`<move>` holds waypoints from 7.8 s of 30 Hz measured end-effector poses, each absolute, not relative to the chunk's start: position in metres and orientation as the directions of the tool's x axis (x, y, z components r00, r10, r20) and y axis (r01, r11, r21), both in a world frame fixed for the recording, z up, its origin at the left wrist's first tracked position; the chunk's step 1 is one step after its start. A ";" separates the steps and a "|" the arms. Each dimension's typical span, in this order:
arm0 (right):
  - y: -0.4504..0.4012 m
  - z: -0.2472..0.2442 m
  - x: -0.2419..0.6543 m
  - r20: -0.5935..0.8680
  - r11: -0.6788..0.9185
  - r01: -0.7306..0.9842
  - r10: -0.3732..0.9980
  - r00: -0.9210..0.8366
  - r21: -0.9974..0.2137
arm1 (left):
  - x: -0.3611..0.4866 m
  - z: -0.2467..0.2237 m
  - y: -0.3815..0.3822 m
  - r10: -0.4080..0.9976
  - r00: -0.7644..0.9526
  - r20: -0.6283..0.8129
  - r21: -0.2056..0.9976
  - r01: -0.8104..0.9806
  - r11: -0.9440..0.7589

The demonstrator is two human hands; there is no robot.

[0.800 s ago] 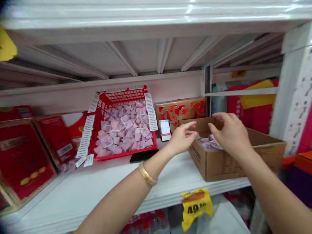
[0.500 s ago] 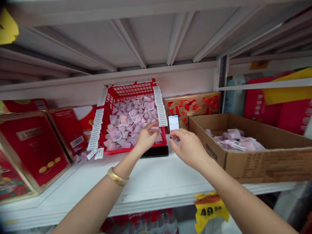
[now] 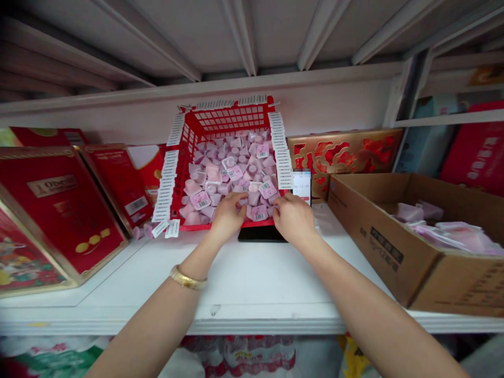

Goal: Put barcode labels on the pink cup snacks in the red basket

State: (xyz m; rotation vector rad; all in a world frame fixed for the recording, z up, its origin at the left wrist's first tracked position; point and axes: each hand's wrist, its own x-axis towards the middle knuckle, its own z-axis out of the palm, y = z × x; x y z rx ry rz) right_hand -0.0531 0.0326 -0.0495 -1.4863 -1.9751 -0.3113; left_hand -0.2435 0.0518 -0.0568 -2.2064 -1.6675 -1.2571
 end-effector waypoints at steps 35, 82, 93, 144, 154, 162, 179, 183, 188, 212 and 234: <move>0.082 -0.062 -0.033 0.334 0.379 -0.052 0.865 0.374 -0.924 | -0.251 -0.048 0.052 0.698 -0.210 0.685 0.634 0.644 -0.428; 0.031 -0.059 -0.065 0.356 0.253 -0.463 0.922 -0.149 -0.849 | -0.221 -0.063 0.034 0.908 0.136 0.396 0.912 -0.172 -0.372; 0.036 -0.065 -0.070 0.342 0.271 -0.455 0.936 -0.079 -0.848 | -0.222 -0.065 0.037 0.908 0.195 0.370 0.919 -0.222 -0.326; 0.039 -0.071 -0.070 0.420 0.379 -0.289 0.902 -0.095 -0.879 | -0.214 -0.060 0.027 0.922 0.152 0.356 0.933 -0.113 -0.341; 0.032 -0.051 -0.065 0.499 0.480 -0.212 0.866 -0.043 -0.851 | -0.210 -0.050 0.021 0.884 0.058 0.464 0.884 -0.099 -0.458; -0.032 -0.010 0.012 0.779 0.751 0.294 0.626 -0.035 -0.591 | -0.140 -0.020 -0.001 0.796 0.154 0.585 0.808 -0.193 -0.557; -0.041 -0.008 0.094 0.892 0.179 0.960 0.435 0.120 -0.216 | -0.079 -0.029 0.018 0.753 0.266 0.602 0.747 0.145 -0.649; -0.036 -0.012 0.036 0.869 0.429 0.885 0.491 -0.059 -0.183 | -0.156 -0.030 0.033 0.734 0.088 0.674 0.664 0.365 -0.653; -0.008 -0.025 -0.031 0.739 0.480 0.849 0.651 -0.176 -0.221 | -0.246 -0.023 0.047 0.660 -0.210 0.721 0.579 0.706 -0.408; 0.085 -0.060 -0.038 0.286 0.373 -0.214 0.892 0.350 -0.903 | -0.276 -0.038 0.040 0.716 -0.373 0.591 0.788 0.456 -0.413; 0.074 -0.046 -0.047 0.202 0.337 -0.536 0.934 0.296 -0.774 | -0.229 -0.052 0.027 0.945 -0.085 0.315 0.899 -0.293 -0.325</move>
